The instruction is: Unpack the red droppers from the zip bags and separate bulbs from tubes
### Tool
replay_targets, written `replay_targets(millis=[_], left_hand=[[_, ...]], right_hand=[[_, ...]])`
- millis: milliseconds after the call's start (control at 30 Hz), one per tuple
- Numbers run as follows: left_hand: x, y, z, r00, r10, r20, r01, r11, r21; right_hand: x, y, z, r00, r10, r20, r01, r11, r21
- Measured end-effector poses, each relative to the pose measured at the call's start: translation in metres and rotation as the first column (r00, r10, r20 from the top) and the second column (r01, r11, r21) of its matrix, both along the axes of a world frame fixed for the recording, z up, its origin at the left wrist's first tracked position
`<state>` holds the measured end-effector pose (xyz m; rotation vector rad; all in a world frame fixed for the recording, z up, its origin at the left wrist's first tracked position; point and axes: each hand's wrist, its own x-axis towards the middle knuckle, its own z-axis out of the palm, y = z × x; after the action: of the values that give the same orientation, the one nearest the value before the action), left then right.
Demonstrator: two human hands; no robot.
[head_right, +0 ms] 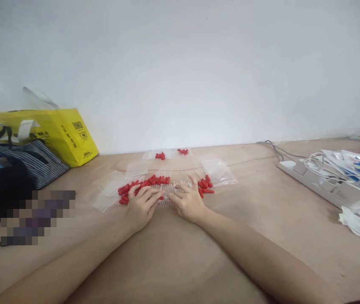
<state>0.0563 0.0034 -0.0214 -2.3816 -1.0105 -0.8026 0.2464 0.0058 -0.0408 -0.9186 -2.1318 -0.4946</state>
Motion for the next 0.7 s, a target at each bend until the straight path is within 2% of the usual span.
replay_targets(millis=[167, 367, 700], left_hand=[[-0.0015, -0.0026, 0.0030, 0.999, -0.022, -0.028, 0.022, 1.000, 0.008], [-0.0034, -0.0076, 0.0070, 0.997, -0.031, -0.067, 0.036, 0.997, 0.069], [-0.0077, -0.0053, 0.0040, 0.998, -0.041, -0.052, 0.043, 0.999, 0.033]], right_hand=[[0.0019, -0.0028, 0.0014, 1.000, 0.001, 0.004, -0.001, 1.000, 0.000], [0.0021, -0.0086, 0.0046, 1.000, 0.015, -0.027, -0.013, 0.998, 0.059], [0.0022, -0.0097, 0.0081, 0.998, 0.030, -0.053, -0.026, 0.996, 0.088]])
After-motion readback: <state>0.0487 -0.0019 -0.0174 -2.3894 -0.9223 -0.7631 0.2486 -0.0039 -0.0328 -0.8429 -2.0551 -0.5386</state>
